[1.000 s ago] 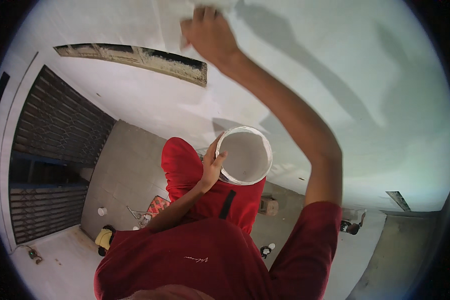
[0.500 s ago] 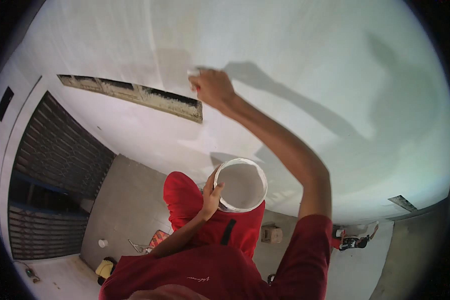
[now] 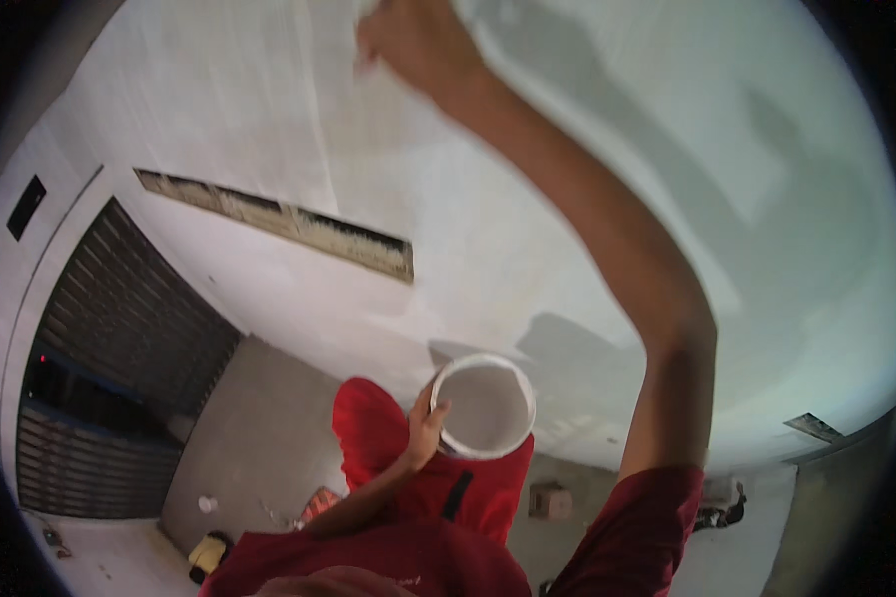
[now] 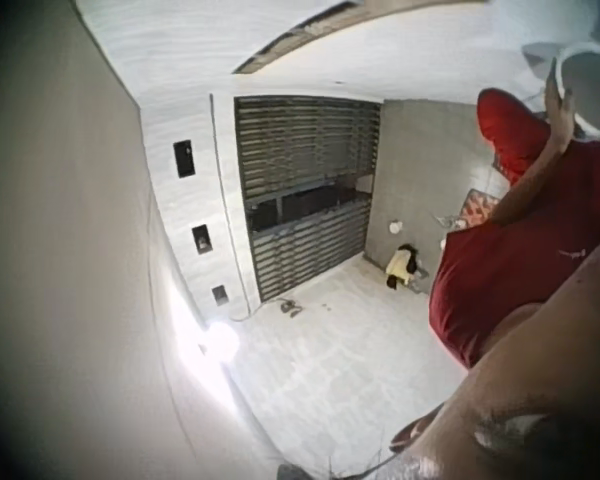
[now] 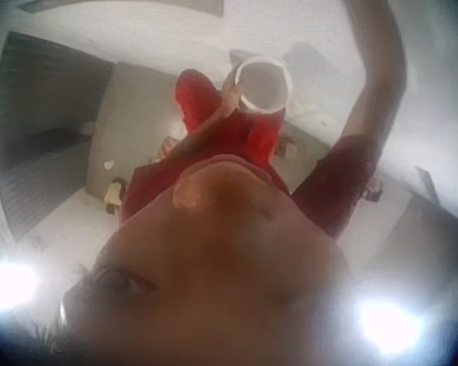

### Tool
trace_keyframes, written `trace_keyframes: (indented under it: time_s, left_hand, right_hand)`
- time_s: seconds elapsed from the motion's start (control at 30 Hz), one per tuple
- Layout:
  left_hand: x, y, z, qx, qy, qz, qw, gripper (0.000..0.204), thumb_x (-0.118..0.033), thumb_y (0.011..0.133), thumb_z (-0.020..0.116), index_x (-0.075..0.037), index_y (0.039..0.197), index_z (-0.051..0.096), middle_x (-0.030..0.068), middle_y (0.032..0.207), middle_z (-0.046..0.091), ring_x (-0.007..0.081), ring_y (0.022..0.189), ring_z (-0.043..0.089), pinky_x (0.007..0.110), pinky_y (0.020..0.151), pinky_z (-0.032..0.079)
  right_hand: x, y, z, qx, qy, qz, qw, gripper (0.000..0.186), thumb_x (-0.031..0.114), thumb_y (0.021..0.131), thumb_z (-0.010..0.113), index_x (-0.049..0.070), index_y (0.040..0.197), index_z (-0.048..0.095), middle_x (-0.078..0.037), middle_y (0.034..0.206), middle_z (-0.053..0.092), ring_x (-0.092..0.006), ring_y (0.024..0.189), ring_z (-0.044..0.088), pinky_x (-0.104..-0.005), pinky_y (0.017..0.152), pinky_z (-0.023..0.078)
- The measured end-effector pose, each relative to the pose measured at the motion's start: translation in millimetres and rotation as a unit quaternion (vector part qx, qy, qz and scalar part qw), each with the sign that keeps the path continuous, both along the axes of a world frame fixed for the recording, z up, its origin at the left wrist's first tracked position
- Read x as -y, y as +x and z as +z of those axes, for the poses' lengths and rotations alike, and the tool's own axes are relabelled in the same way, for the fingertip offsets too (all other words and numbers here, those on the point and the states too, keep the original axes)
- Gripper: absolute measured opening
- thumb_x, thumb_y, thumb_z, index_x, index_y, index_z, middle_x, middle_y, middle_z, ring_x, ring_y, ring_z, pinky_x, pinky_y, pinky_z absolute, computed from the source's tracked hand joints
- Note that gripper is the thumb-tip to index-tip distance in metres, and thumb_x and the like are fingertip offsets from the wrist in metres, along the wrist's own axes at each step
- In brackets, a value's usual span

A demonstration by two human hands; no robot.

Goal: Painting a ceiling using a paintbrush and a bucket of white paint.

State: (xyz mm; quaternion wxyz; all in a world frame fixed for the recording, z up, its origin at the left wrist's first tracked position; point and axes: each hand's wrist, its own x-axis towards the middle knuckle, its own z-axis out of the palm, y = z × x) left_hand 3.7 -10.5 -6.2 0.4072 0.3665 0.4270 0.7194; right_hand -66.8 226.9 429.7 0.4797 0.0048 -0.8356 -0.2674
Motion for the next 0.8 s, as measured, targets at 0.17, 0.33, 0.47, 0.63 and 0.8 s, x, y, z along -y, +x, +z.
trace_keyframes:
  time_s: [0.17,0.33,0.47,0.63,0.8]
  left_hand:
    - [8,4,-3,-0.006,0.007,0.007,1.000,0.050,-0.002,0.092,0.055,0.003,0.141,0.042,0.0148,0.137,0.051,0.0220,0.126,0.049,0.032,0.107,0.036]
    - [5,6,-7,-0.018,0.014,0.008,1.000,0.050,-0.002,0.092,0.055,0.003,0.141,0.042,0.0148,0.137,0.051,0.0221,0.126,0.049,0.032,0.107,0.035]
    - [4,2,-9,-0.036,0.003,0.018,0.999,0.050,-0.001,0.092,0.055,0.003,0.140,0.043,0.0152,0.136,0.052,0.0222,0.126,0.049,0.033,0.107,0.036]
    - [-2,8,-11,-0.018,0.016,0.000,1.000,0.050,-0.002,0.092,0.055,0.003,0.140,0.043,0.0158,0.137,0.051,0.0224,0.127,0.048,0.033,0.108,0.035]
    - [7,-2,-5,-0.020,-0.014,0.022,0.999,0.051,-0.002,0.092,0.055,0.003,0.141,0.042,0.0154,0.137,0.050,0.0222,0.127,0.047,0.033,0.108,0.035]
  right_hand:
    - [40,11,-121,0.257,-0.024,-0.191,0.947,0.010,0.020,0.074,0.067,0.011,0.076,0.063,-0.016,0.086,0.064,-0.0285,0.082,0.063,-0.0370,0.069,0.051]
    - [30,30,-108,0.247,-0.322,-0.098,0.909,0.010,0.004,0.072,0.053,0.009,0.072,0.061,-0.006,0.075,0.068,-0.0295,0.076,0.065,-0.0445,0.068,0.051]
    - [6,33,1,0.141,-0.320,-0.164,0.922,0.011,0.016,0.077,0.060,0.011,0.074,0.069,-0.009,0.084,0.071,-0.0295,0.072,0.066,-0.0395,0.068,0.052]
    - [27,49,136,-0.001,-0.133,-0.272,0.953,0.009,0.018,0.082,0.067,0.010,0.081,0.071,-0.014,0.079,0.068,-0.0265,0.075,0.066,-0.0374,0.069,0.052]
    - [44,20,153,-0.037,0.238,-0.119,0.963,0.011,0.005,0.081,0.061,0.006,0.073,0.068,-0.014,0.068,0.064,-0.0262,0.072,0.064,-0.0382,0.067,0.051]
